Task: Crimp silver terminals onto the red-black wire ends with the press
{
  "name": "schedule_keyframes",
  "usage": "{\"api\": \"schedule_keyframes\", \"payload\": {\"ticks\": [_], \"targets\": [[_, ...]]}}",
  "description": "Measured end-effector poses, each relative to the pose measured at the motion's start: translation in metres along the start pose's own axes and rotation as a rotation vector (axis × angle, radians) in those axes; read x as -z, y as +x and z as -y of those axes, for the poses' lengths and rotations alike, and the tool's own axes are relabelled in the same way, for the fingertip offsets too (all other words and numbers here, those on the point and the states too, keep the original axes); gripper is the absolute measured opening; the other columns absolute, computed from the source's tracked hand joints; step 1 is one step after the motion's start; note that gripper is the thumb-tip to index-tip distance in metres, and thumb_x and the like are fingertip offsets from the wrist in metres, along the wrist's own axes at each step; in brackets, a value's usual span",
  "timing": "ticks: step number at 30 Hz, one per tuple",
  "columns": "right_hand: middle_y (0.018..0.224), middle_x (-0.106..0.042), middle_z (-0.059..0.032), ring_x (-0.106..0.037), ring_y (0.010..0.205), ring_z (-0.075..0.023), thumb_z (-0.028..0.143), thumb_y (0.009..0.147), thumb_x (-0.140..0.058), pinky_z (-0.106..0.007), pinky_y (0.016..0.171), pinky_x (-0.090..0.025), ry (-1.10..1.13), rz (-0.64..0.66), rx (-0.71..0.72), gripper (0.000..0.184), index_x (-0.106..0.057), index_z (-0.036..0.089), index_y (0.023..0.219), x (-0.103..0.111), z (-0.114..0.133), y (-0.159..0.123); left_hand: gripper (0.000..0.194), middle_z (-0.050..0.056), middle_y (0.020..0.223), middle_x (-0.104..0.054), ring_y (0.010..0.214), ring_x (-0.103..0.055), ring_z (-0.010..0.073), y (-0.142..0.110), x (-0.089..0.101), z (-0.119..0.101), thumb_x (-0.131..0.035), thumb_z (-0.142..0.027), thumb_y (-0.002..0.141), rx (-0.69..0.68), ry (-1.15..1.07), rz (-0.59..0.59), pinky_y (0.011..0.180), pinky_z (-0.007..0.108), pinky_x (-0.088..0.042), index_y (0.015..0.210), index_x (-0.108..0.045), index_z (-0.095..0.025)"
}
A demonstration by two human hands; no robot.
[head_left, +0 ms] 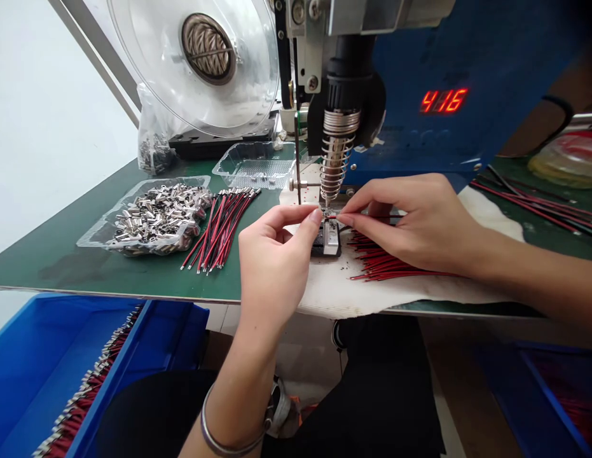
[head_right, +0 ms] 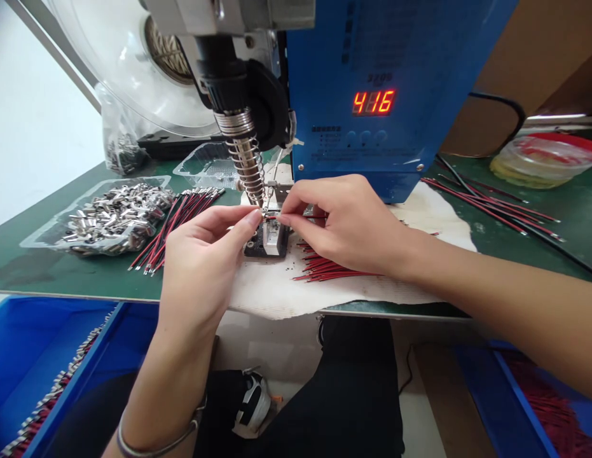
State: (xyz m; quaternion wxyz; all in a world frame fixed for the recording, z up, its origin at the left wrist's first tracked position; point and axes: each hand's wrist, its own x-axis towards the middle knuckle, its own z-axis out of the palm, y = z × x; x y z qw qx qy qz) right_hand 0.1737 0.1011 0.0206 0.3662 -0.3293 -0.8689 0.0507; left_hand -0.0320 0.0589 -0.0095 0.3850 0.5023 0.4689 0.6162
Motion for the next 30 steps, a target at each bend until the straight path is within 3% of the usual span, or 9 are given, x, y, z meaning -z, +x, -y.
{"api": "schedule_keyframes", "payload": {"ticks": [9, 19, 27, 30], "targets": [[0.065, -0.064, 0.0041, -0.05, 0.053, -0.011, 0.024, 0.1, -0.074, -0.031, 0.06, -0.039, 0.037, -0.021, -0.06, 0.013, -0.073, 0.02, 0.088, 0.0004, 0.0054, 0.0025, 0.014, 0.003, 0.075, -0.07, 0.076, -0.066, 0.0171, 0.0002, -0.0011, -0.001, -0.091, -0.037, 0.092, 0.011, 0.001, -0.008, 0.067, 0.025, -0.051, 0.094, -0.09, -0.023], [0.063, -0.062, 0.0043, -0.048, 0.054, -0.0115, 0.026, 0.1, -0.073, -0.032, 0.063, -0.038, 0.062, 0.024, -0.084, 0.015, -0.073, 0.02, 0.087, 0.0002, 0.0064, 0.0037, 0.013, 0.006, 0.092, -0.079, 0.079, -0.067, 0.0157, 0.0007, -0.0016, -0.0009, -0.09, -0.035, 0.093, 0.002, -0.004, -0.012, 0.068, 0.024, -0.051, 0.094, -0.09, -0.022], [0.063, -0.061, 0.0043, -0.046, 0.054, -0.0111, 0.026, 0.099, -0.074, -0.031, 0.063, -0.04, 0.067, -0.022, -0.115, 0.014, -0.074, 0.02, 0.086, 0.0007, 0.0062, 0.0031, 0.014, 0.001, 0.067, -0.062, 0.075, -0.065, 0.0178, 0.0005, -0.0013, -0.0009, -0.09, -0.036, 0.093, 0.007, 0.008, -0.007, 0.066, 0.026, -0.05, 0.093, -0.089, -0.022], [0.064, -0.062, 0.0037, -0.047, 0.055, -0.0118, 0.027, 0.099, -0.073, -0.032, 0.064, -0.041, 0.076, -0.02, -0.101, 0.015, -0.073, 0.02, 0.086, 0.0012, 0.0056, 0.0027, 0.015, 0.003, 0.074, -0.069, 0.074, -0.064, 0.0165, 0.0008, -0.0016, -0.0014, -0.089, -0.037, 0.093, 0.001, 0.023, -0.013, 0.064, 0.025, -0.048, 0.093, -0.089, -0.022]]}}
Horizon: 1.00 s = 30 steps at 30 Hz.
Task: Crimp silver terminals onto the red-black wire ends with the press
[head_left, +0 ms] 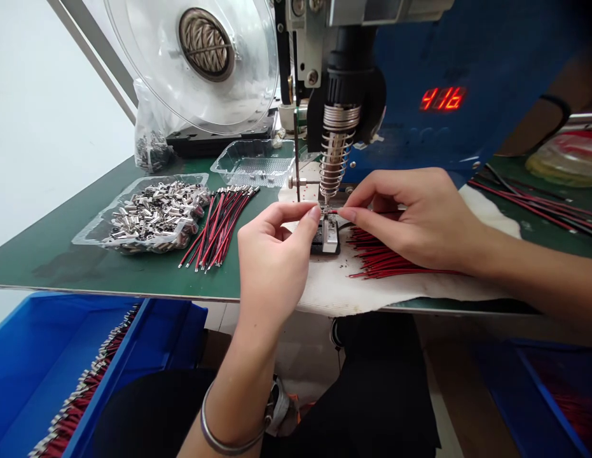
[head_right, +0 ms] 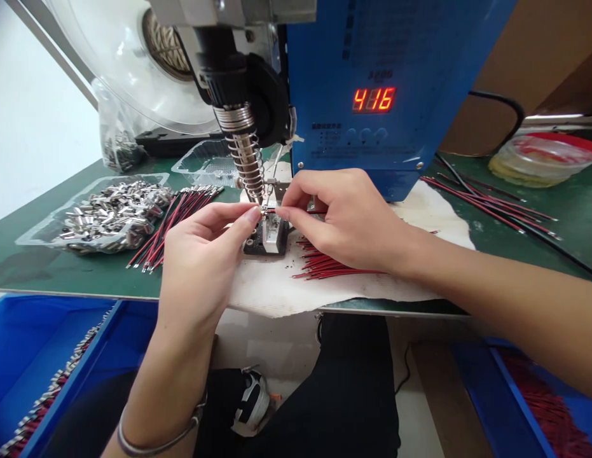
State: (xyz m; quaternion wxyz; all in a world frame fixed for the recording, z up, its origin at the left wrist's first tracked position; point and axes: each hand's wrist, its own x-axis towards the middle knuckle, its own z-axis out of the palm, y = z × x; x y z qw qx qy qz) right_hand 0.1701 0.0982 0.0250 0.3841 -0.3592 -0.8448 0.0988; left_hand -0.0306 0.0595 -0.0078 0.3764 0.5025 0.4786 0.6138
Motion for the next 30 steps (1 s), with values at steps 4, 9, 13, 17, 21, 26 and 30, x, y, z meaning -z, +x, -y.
{"api": "schedule_keyframes", "payload": {"ticks": [4, 9, 13, 17, 21, 26, 30], "targets": [[0.061, -0.059, 0.0053, -0.044, 0.051, -0.0105, 0.025, 0.1, -0.074, -0.032, 0.06, -0.037, -0.025, 0.012, 0.027, 0.015, -0.074, 0.02, 0.086, -0.0007, 0.0, -0.0002, 0.016, 0.006, 0.089, -0.077, 0.072, -0.062, 0.0145, -0.0004, 0.0008, -0.0002, -0.09, -0.037, 0.093, 0.005, 0.0, 0.004, 0.061, 0.025, -0.046, 0.094, -0.089, -0.022], [0.061, -0.059, 0.0054, -0.045, 0.052, -0.0109, 0.026, 0.102, -0.073, -0.032, 0.061, -0.036, -0.057, 0.023, 0.039, 0.015, -0.074, 0.021, 0.088, -0.0009, -0.0007, -0.0001, 0.012, 0.004, 0.084, -0.074, 0.073, -0.062, 0.0141, -0.0012, 0.0016, 0.0001, -0.091, -0.035, 0.092, -0.008, 0.0, 0.005, 0.062, 0.024, -0.047, 0.094, -0.089, -0.023], [0.068, -0.064, 0.0027, -0.051, 0.058, -0.0133, 0.029, 0.103, -0.071, -0.032, 0.066, -0.04, -0.077, 0.055, 0.036, 0.014, -0.074, 0.021, 0.091, -0.0008, -0.003, 0.0017, 0.013, 0.004, 0.083, -0.073, 0.072, -0.061, 0.0143, -0.0009, 0.0012, 0.0003, -0.091, -0.035, 0.092, 0.0, -0.002, 0.009, 0.061, 0.024, -0.047, 0.095, -0.089, -0.022], [0.082, -0.072, -0.0016, -0.058, 0.068, -0.0165, 0.034, 0.104, -0.067, -0.033, 0.071, -0.043, -0.124, 0.089, 0.014, 0.015, -0.072, 0.022, 0.098, -0.0016, -0.0049, 0.0043, 0.013, 0.006, 0.091, -0.077, 0.074, -0.064, 0.0147, -0.0018, 0.0013, -0.0002, -0.09, -0.035, 0.093, 0.003, -0.005, 0.007, 0.063, 0.024, -0.048, 0.095, -0.089, -0.022], [0.084, -0.071, -0.0023, -0.054, 0.065, -0.0164, 0.032, 0.104, -0.065, -0.034, 0.068, -0.042, -0.128, 0.098, 0.021, 0.013, -0.07, 0.022, 0.098, -0.0011, -0.0037, 0.0054, 0.014, 0.006, 0.091, -0.078, 0.073, -0.063, 0.0148, -0.0026, 0.0009, -0.0012, -0.09, -0.036, 0.093, 0.004, 0.004, 0.001, 0.059, 0.025, -0.045, 0.096, -0.089, -0.022], [0.075, -0.068, -0.0003, -0.052, 0.061, -0.0158, 0.032, 0.104, -0.068, -0.034, 0.067, -0.041, -0.114, 0.082, 0.012, 0.015, -0.071, 0.022, 0.093, 0.0003, -0.0005, 0.0038, 0.015, 0.006, 0.09, -0.078, 0.071, -0.063, 0.0148, -0.0023, -0.0003, -0.0018, -0.09, -0.035, 0.092, 0.007, 0.007, -0.008, 0.059, 0.025, -0.045, 0.096, -0.088, -0.021], [0.069, -0.065, 0.0017, -0.049, 0.056, -0.0146, 0.03, 0.104, -0.069, -0.033, 0.067, -0.042, -0.091, 0.08, -0.006, 0.015, -0.071, 0.022, 0.091, -0.0002, 0.0016, 0.0024, 0.013, 0.006, 0.094, -0.079, 0.076, -0.067, 0.0164, -0.0025, -0.0001, -0.0016, -0.091, -0.034, 0.092, 0.005, -0.002, -0.01, 0.063, 0.026, -0.049, 0.095, -0.088, -0.022]]}}
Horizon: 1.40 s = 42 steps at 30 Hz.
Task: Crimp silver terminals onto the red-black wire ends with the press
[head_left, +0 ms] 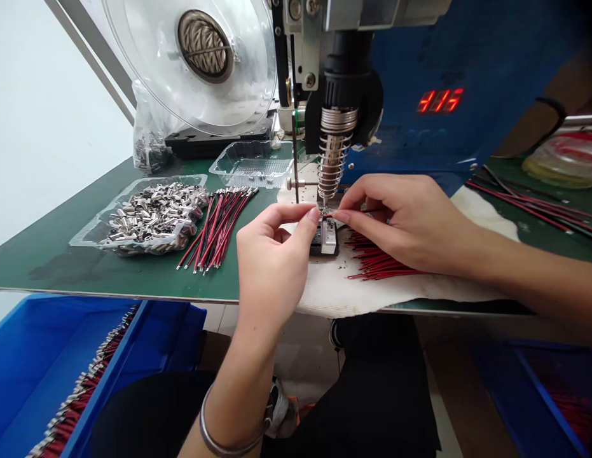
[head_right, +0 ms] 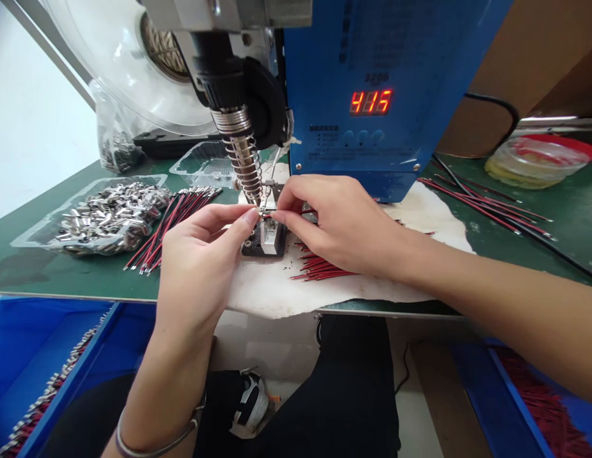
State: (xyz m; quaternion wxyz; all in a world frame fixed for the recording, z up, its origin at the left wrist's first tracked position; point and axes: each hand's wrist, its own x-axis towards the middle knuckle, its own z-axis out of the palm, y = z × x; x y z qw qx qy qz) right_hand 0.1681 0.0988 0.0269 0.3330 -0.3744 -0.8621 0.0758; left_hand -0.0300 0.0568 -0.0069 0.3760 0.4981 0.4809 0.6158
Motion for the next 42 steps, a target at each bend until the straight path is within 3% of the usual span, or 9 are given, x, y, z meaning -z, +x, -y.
{"api": "schedule_keyframes", "payload": {"ticks": [9, 18, 28, 42], "targets": [[0.063, -0.061, 0.0033, -0.055, 0.06, -0.015, 0.03, 0.102, -0.073, -0.033, 0.066, -0.039, 0.047, -0.015, -0.083, 0.016, -0.072, 0.022, 0.088, -0.001, 0.005, -0.001, 0.014, 0.006, 0.09, -0.078, 0.077, -0.067, 0.0168, 0.001, 0.001, 0.0, -0.09, -0.035, 0.093, 0.009, -0.015, 0.017, 0.064, 0.026, -0.049, 0.093, -0.087, -0.022], [0.061, -0.06, 0.0033, -0.052, 0.058, -0.0151, 0.032, 0.099, -0.075, -0.033, 0.064, -0.041, 0.105, -0.046, -0.154, 0.019, -0.07, 0.023, 0.083, -0.004, 0.008, -0.002, 0.015, 0.007, 0.094, -0.079, 0.079, -0.07, 0.0182, 0.0, 0.0, 0.0, -0.088, -0.036, 0.094, 0.021, -0.012, 0.015, 0.067, 0.027, -0.053, 0.094, -0.087, -0.022], [0.064, -0.066, 0.0033, -0.051, 0.054, -0.0134, 0.032, 0.099, -0.077, -0.033, 0.064, -0.044, 0.118, -0.072, -0.177, 0.019, -0.072, 0.022, 0.084, -0.007, 0.009, -0.004, 0.014, 0.007, 0.094, -0.079, 0.079, -0.069, 0.0174, 0.0, 0.001, 0.001, -0.09, -0.036, 0.093, 0.009, -0.019, 0.016, 0.069, 0.027, -0.053, 0.093, -0.087, -0.022], [0.067, -0.07, 0.002, -0.059, 0.059, -0.0141, 0.032, 0.101, -0.077, -0.032, 0.063, -0.046, 0.136, -0.093, -0.164, 0.018, -0.075, 0.022, 0.086, -0.01, 0.009, -0.006, 0.018, 0.007, 0.093, -0.079, 0.076, -0.068, 0.0174, 0.0, 0.002, 0.002, -0.091, -0.037, 0.092, 0.024, -0.01, 0.024, 0.058, 0.026, -0.046, 0.098, -0.088, -0.021]]}}
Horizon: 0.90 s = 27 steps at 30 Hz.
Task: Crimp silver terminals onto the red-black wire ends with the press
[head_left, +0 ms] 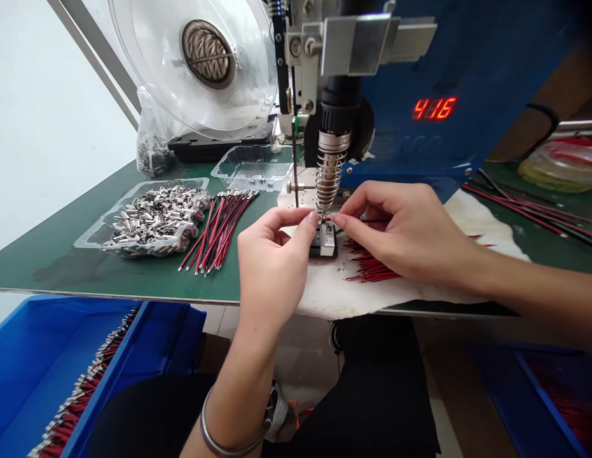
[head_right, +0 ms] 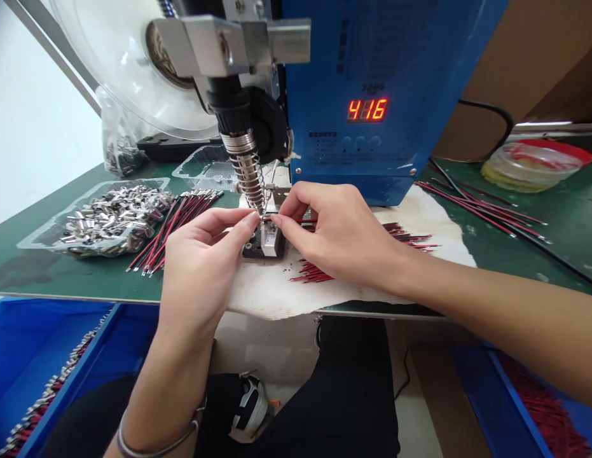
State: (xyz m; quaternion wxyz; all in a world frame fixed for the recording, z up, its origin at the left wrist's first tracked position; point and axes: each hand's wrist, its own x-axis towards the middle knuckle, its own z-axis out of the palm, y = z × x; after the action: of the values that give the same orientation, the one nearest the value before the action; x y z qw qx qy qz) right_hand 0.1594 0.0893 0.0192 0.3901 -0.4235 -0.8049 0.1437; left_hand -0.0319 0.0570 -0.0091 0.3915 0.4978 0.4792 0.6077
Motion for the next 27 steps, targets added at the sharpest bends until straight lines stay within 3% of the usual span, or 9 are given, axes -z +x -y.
{"api": "schedule_keyframes", "payload": {"ticks": [18, 24, 27], "targets": [[0.066, -0.069, 0.0038, -0.054, 0.054, -0.0121, 0.029, 0.1, -0.076, -0.031, 0.064, -0.046, 0.024, -0.027, 0.024, 0.017, -0.075, 0.021, 0.085, -0.0005, 0.0013, -0.0006, 0.014, 0.006, 0.09, -0.077, 0.078, -0.067, 0.0164, -0.0006, -0.0011, -0.0008, -0.092, -0.035, 0.091, -0.006, -0.008, -0.015, 0.064, 0.025, -0.049, 0.095, -0.088, -0.022], [0.066, -0.07, 0.0034, -0.054, 0.054, -0.0125, 0.029, 0.099, -0.076, -0.031, 0.064, -0.046, 0.029, -0.028, 0.015, 0.018, -0.075, 0.022, 0.083, -0.0005, 0.002, -0.0008, 0.016, 0.0, 0.063, -0.057, 0.075, -0.066, 0.0188, 0.0007, -0.0012, -0.0004, -0.09, -0.038, 0.093, -0.002, -0.003, -0.016, 0.07, 0.028, -0.053, 0.095, -0.088, -0.022], [0.065, -0.07, 0.0037, -0.054, 0.054, -0.0126, 0.029, 0.099, -0.077, -0.032, 0.064, -0.046, 0.029, -0.033, 0.019, 0.017, -0.075, 0.022, 0.083, -0.0012, 0.0009, -0.0011, 0.015, 0.0, 0.062, -0.058, 0.073, -0.065, 0.0189, 0.0005, -0.0009, -0.0005, -0.091, -0.036, 0.091, 0.004, 0.002, -0.021, 0.068, 0.028, -0.052, 0.095, -0.088, -0.021]]}}
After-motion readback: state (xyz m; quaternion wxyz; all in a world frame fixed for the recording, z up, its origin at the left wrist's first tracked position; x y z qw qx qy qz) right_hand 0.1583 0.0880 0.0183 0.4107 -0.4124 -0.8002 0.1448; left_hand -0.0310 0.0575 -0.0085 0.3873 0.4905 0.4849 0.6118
